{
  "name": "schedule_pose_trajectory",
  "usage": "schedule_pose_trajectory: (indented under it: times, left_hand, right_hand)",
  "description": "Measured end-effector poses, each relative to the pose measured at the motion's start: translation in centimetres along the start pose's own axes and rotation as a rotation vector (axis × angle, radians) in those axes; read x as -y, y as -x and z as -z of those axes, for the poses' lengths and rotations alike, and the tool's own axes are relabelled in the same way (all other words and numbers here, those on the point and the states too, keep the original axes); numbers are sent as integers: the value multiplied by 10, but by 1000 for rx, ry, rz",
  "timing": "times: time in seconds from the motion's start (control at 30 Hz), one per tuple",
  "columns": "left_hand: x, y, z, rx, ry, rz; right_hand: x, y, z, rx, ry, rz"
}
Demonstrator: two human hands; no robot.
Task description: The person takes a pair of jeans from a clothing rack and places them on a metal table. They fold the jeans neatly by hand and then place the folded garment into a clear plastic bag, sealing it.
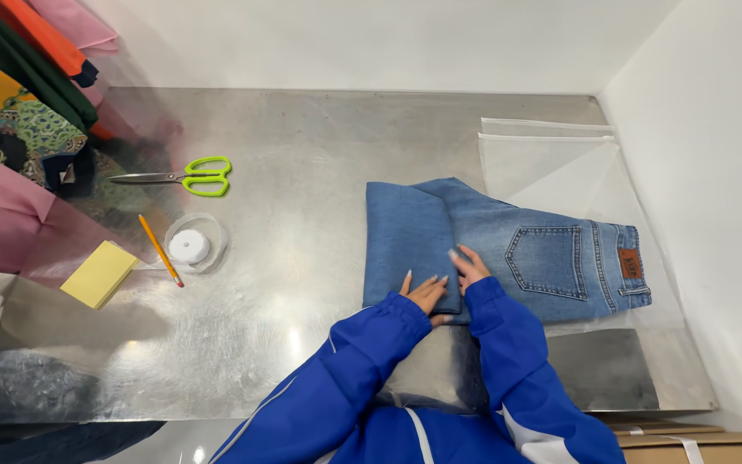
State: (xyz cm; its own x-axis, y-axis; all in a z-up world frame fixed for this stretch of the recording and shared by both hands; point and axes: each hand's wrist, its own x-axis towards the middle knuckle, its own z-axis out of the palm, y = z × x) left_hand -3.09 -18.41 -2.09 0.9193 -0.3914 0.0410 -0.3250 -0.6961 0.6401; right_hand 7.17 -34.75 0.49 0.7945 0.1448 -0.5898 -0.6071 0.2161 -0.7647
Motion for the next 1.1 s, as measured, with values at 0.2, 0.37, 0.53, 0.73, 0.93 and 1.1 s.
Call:
schedule_pose_trajectory:
  times: [0.2,0.37,0.53,0.73,0.93,1.1]
  left_hand:
    - [-2,4,86,-504,-156,185]
    - [-34,23,140,25,-251,495]
    - [-34,17,138,155,-327,517]
    - [-7,13,127,268,-286,510]
    - [70,16,75,-637,345,213]
    - [144,-12,75,-331,443,1093]
  right_hand:
    - [-34,-37,17,-25,215,66]
    - [-59,-66,32,-170,404,188]
    - [-29,-48,4,-329,1055,58]
    - [29,2,-51,-300,741,350]
    - [13,18,-60,-244,859,844]
    - [0,3,-65,-506,1564,754]
